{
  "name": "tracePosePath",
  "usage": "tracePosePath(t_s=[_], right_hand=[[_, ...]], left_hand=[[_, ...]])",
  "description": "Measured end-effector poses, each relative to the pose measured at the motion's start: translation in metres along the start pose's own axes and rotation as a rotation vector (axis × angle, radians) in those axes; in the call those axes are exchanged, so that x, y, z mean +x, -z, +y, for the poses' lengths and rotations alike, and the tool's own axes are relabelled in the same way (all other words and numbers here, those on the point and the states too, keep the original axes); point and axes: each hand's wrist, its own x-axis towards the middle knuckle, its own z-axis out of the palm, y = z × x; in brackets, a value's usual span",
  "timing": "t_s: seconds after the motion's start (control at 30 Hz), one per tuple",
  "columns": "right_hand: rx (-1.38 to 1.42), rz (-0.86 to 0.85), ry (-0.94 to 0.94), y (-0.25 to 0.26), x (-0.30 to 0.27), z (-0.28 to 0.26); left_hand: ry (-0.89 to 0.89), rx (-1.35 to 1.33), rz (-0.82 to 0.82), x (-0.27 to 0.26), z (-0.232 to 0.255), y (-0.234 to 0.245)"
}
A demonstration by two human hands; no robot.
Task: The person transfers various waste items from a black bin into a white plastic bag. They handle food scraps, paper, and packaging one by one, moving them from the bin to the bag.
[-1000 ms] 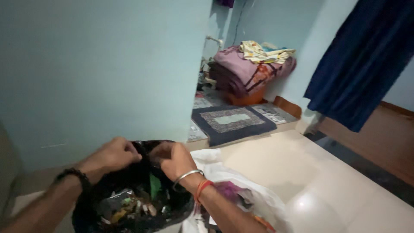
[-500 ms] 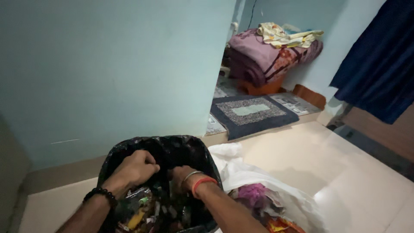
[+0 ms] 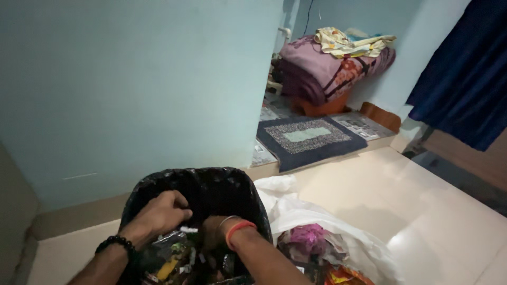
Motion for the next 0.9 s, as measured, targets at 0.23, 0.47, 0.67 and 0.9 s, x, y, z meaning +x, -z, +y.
tracePosePath(t_s=[0.23,0.47,0.67,0.9], right_hand=[[-0.004,0.112,0.025,0.002,-0.009,-0.004],[0.149,0.535,0.137,0.040,-0.073,-0.019],[0.474,0.769,0.092,0.050,-0.150,-0.035],[0.707,0.958,0.192,0.037,-0.228,-0.009]], left_hand=[[-0.050,0.068,0.004,0.001,-0.006,-0.003],[-0.063,0.151,0.109,-0.007,0.023,0.001],[-0.168,0.172,0.192,-0.050,0.061,0.011],[-0.430,0.126,0.249,-0.102,0.109,0.004]])
